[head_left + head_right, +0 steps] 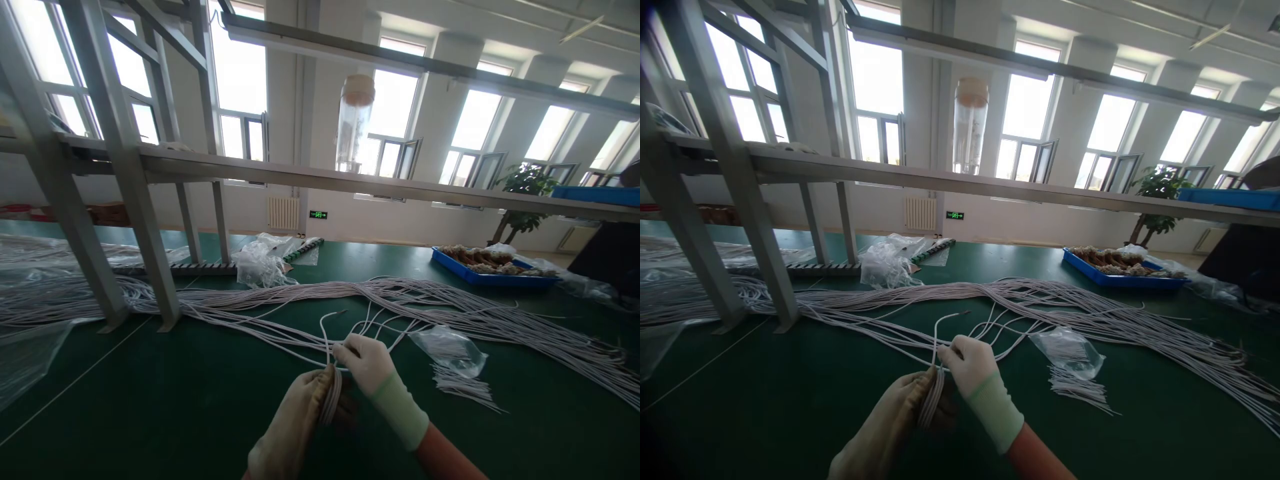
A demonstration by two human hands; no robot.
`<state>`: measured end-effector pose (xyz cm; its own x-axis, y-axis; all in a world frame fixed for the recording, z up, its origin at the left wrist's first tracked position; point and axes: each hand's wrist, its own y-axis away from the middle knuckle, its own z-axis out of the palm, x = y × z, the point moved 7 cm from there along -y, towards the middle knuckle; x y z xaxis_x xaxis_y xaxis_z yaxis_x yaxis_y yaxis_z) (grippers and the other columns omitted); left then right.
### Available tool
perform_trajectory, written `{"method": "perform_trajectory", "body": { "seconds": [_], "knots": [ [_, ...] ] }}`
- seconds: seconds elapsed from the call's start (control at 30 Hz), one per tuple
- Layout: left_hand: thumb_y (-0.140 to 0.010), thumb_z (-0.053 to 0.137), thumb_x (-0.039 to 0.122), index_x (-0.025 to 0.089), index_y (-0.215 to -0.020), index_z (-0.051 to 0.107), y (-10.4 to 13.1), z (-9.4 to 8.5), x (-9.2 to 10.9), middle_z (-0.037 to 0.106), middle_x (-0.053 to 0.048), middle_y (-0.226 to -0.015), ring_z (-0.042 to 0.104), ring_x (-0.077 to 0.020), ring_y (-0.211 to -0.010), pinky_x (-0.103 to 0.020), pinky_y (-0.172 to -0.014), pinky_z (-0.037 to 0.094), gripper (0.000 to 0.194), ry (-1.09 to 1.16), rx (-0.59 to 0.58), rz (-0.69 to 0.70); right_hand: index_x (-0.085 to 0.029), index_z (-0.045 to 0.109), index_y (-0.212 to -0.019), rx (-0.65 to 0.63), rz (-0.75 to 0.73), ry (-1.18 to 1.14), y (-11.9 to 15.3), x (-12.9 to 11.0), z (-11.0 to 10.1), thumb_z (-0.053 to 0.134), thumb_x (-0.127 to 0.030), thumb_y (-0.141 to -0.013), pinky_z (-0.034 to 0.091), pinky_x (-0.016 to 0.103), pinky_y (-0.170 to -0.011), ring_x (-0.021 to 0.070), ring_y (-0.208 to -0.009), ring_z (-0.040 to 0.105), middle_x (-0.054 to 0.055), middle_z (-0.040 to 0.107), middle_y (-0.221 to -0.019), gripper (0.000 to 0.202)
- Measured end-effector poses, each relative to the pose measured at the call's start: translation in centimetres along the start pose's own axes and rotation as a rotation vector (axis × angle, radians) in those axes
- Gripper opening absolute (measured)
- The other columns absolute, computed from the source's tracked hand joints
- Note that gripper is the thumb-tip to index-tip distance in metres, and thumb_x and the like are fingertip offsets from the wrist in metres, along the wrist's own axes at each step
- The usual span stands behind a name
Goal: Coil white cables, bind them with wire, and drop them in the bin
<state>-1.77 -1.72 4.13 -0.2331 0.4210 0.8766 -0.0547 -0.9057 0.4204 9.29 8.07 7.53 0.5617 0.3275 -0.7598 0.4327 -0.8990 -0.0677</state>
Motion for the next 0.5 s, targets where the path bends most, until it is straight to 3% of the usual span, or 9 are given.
{"method": "perform_trajectory", "body": {
  "seconds": [0.1,0.17,0.27,0.37,0.43,0.5],
  "knots": [
    [-0.062,0.086,0.006,0.02,-0.092,0.074,-0.4,-2.4,-0.6,0.073,-0.008,-0.1,0.062,-0.0344,-0.104,-0.041,-0.092,0.047,0.036,-0.052,0.284,0.093,-0.021,0.063,-0.089,-0.003,-0.042,0.085,2.1,-1.3,1.1,0.048,-0.028,-0.1,0.054,0.034,-0.072,0.0215,-0.076,0.063,0.006,0.066,-0.087,0.019],
    [-0.062,0.083,0.001,0.02,-0.092,0.074,-0.8,-3.5,-1.3,0.072,-0.007,-0.099,0.059,-0.0352,-0.11,-0.041,-0.095,0.045,0.036,0.02,0.355,0.138,-0.022,0.063,-0.092,-0.041,-0.055,0.107,3.7,-1.4,2.6,0.047,-0.025,-0.1,0.054,0.035,-0.075,0.0234,-0.081,0.065,0.008,0.068,-0.093,0.018],
    [-0.082,0.073,0.013,0.016,-0.101,0.071,-1.5,-4.0,-2.2,0.072,-0.009,-0.098,0.064,-0.0312,-0.106,-0.04,-0.094,0.048,0.019,0.274,0.28,0.125,-0.022,0.062,-0.088,-0.125,-0.04,-0.04,6.0,-0.1,5.7,0.044,-0.026,-0.099,0.052,0.032,-0.071,0.0228,-0.08,0.065,0.008,0.067,-0.091,0.021],
    [-0.096,0.058,0.028,0.011,-0.113,0.067,-1.7,-3.9,-1.1,0.072,-0.012,-0.101,0.068,-0.0262,-0.099,-0.038,-0.092,0.052,0.025,0.525,0.204,0.139,-0.022,0.054,-0.076,-0.239,-0.022,-0.232,7.3,2.5,8.9,0.045,-0.04,-0.1,0.046,0.028,-0.06,0.0187,-0.065,0.057,0.003,0.059,-0.072,0.032],
    [-0.099,0.053,0.033,0.008,-0.115,0.065,-1.4,-3.8,0.2,0.071,-0.01,-0.092,0.069,-0.0211,-0.085,-0.034,-0.083,0.054,0.032,0.665,0.149,0.196,-0.022,0.051,-0.073,-0.273,0.013,-0.271,7.3,4.6,9.7,0.046,-0.05,-0.098,0.041,0.026,-0.055,0.0161,-0.058,0.051,-0.001,0.051,-0.065,0.038],
    [-0.1,0.053,0.032,0.007,-0.112,0.066,-0.9,-3.4,1.3,0.065,-0.004,-0.078,0.063,-0.0143,-0.068,-0.027,-0.071,0.053,0.031,0.716,0.055,0.248,-0.021,0.052,-0.075,-0.268,0.086,-0.279,6.2,6.4,9.1,0.049,-0.053,-0.096,0.039,0.025,-0.052,0.0148,-0.055,0.047,-0.003,0.048,-0.063,0.038]
  ]
}}
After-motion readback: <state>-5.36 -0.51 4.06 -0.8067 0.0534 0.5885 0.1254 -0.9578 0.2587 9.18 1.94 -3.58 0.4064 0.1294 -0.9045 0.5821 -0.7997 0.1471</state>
